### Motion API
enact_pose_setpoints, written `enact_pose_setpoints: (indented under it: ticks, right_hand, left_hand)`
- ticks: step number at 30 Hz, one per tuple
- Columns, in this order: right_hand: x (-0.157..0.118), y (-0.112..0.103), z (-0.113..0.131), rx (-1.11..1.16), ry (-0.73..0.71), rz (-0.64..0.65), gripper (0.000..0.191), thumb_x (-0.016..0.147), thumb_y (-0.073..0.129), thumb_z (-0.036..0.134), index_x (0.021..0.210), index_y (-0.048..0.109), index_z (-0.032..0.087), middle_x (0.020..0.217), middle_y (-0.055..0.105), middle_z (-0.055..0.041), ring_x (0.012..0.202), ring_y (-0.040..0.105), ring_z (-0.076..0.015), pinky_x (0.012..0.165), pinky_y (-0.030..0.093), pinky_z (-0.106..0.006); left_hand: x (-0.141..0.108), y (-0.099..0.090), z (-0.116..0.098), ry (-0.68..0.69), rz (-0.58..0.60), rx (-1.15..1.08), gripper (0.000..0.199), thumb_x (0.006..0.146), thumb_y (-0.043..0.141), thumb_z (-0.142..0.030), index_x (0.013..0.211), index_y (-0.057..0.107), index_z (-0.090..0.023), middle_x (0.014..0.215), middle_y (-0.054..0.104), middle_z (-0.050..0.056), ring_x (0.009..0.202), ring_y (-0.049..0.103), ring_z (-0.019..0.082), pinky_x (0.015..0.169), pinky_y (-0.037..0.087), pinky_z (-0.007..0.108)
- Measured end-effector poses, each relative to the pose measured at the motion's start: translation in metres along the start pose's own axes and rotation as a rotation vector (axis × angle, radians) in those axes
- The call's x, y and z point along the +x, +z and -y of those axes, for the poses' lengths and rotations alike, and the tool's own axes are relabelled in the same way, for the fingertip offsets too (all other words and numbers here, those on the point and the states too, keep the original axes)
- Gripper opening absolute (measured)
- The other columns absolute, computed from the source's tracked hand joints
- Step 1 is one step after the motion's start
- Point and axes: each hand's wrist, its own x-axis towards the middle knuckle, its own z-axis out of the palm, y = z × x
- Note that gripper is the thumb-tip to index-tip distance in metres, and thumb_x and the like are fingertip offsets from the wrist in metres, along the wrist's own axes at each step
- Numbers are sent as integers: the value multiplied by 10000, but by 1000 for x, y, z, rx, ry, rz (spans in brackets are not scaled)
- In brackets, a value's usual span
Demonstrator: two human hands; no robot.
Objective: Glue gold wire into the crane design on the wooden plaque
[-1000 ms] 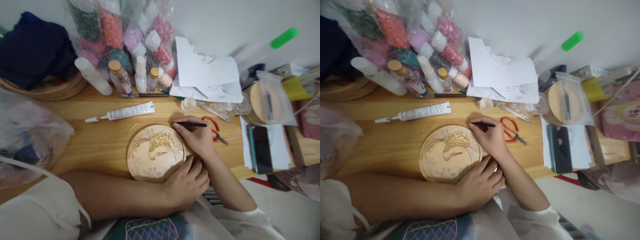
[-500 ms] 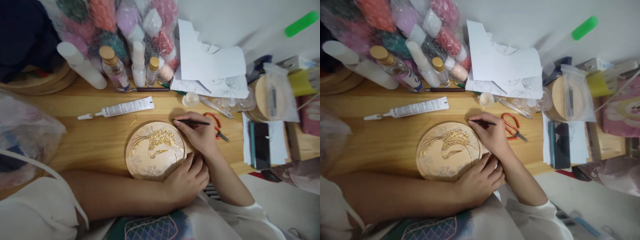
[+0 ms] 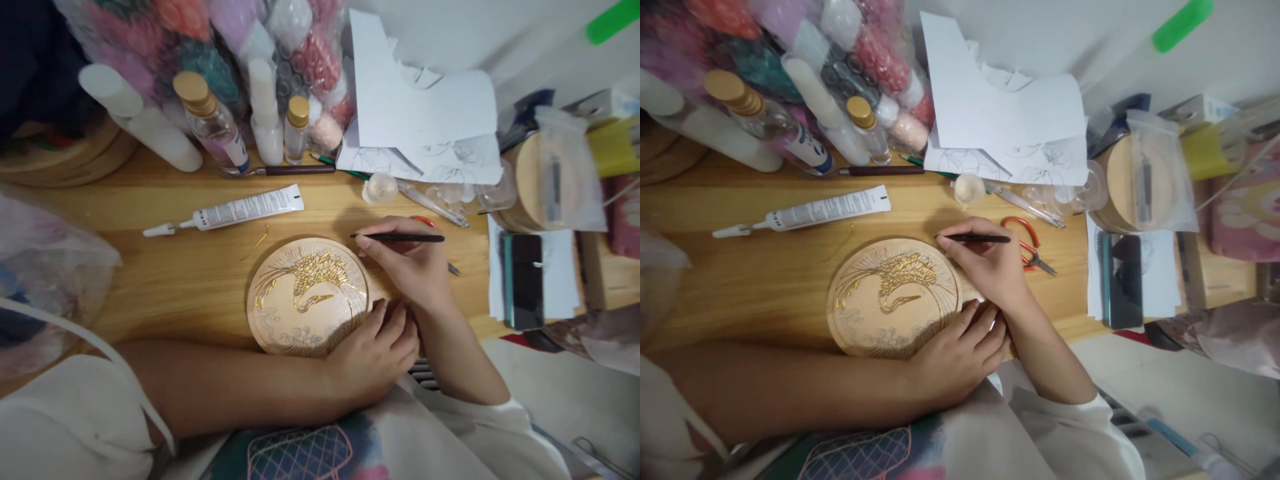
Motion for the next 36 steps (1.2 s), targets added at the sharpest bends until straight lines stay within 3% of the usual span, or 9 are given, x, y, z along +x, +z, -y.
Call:
enact_pose_setpoints:
  ticks: [9, 19, 36]
  right_hand:
    - [-7, -6, 6, -143, -106, 190, 23, 787, 793, 233, 794, 772, 237, 782, 765, -9, 709, 711, -151, 641, 608, -262]
    - [-8, -6, 6, -193, -162, 231, 25, 824, 759, 187, 831, 762, 210, 817, 769, -11, 747, 717, -136, 677, 598, -238]
    - [-8, -7, 6, -246, -252, 252, 47, 838, 744, 160, 849, 754, 205, 824, 771, -4, 761, 717, -124, 705, 585, -226]
  left_hand:
    - [1, 0, -1, -6, -5, -5, 393, 1020, 369, -219, 1275, 660, -152, 1321, 659, 85, 1209, 600, 250, 1075, 403, 450]
    - [1, -3, 0, 2, 21, -12, 385, 1024, 379, -231, 1283, 651, -146, 1330, 649, 101, 1192, 603, 246, 1087, 389, 462]
    - [3, -3, 0, -30, -34, -22, 392, 1013, 376, -193, 1249, 689, -165, 1290, 690, 53, 1174, 615, 223, 1038, 437, 415]
